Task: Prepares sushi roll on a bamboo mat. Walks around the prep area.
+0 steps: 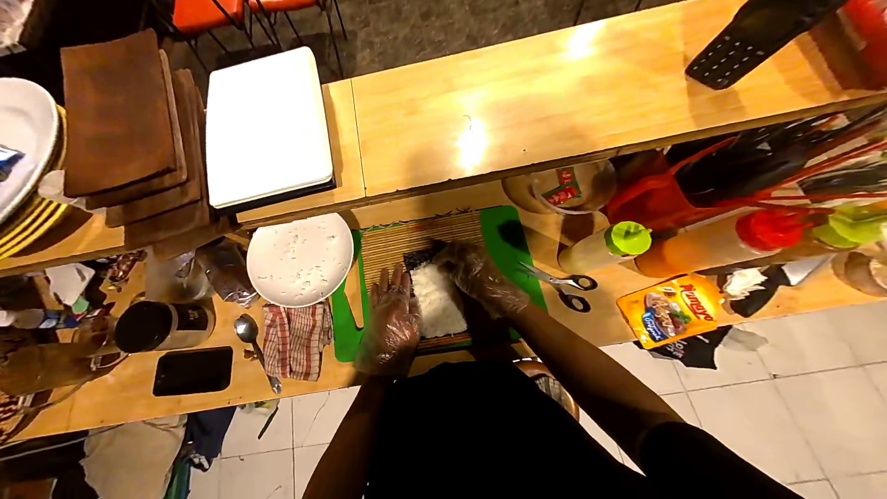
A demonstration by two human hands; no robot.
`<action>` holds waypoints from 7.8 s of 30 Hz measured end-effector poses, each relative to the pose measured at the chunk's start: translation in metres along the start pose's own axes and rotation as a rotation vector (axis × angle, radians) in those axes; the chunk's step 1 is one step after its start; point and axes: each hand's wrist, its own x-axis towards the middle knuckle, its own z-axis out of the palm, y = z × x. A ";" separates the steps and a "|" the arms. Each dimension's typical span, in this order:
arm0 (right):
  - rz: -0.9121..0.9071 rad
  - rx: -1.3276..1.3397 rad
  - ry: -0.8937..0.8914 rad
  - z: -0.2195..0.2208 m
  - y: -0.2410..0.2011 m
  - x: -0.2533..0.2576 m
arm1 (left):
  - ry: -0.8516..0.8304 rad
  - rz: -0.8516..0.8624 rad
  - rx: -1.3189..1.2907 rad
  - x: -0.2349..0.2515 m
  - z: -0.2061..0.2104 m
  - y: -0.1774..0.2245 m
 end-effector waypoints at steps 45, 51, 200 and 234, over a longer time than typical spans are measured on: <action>-0.073 -0.175 -0.003 0.018 -0.010 0.018 | -0.079 -0.001 0.013 0.008 -0.008 0.004; -0.055 -0.220 0.007 0.030 -0.011 0.017 | -0.082 -0.004 0.004 0.007 -0.005 0.003; 0.186 0.021 0.037 0.000 -0.004 -0.004 | -0.027 0.083 0.053 0.013 -0.002 -0.003; 0.301 0.095 0.126 -0.046 0.018 -0.020 | 0.035 0.144 -0.037 0.011 -0.016 -0.007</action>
